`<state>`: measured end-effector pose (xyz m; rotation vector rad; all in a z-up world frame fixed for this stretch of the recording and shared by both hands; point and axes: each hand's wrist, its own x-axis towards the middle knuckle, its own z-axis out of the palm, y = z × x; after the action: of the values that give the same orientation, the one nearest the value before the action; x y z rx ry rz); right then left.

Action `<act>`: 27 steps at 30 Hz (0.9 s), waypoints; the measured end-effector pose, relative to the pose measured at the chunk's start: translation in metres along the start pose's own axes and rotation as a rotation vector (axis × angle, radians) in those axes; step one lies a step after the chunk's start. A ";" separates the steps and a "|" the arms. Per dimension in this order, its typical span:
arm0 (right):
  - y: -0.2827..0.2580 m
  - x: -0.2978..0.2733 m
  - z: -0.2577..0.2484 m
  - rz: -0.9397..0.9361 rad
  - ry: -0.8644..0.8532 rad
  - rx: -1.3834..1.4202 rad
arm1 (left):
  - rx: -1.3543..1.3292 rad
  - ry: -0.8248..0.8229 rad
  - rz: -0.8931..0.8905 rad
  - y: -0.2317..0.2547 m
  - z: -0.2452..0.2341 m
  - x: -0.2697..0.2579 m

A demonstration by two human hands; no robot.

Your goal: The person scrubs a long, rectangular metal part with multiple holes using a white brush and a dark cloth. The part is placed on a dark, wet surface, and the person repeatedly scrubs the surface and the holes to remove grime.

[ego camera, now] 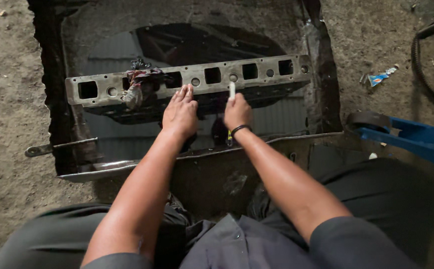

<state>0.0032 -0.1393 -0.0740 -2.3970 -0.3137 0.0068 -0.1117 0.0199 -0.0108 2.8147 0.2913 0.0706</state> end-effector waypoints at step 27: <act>0.050 0.102 -0.042 0.261 -0.159 0.668 | 0.054 -0.215 -0.042 0.006 -0.022 0.011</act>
<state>0.1173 -0.1796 -0.0675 -1.7565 -0.0498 0.3658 -0.1019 0.0232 0.0124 2.8350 0.3060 -0.2519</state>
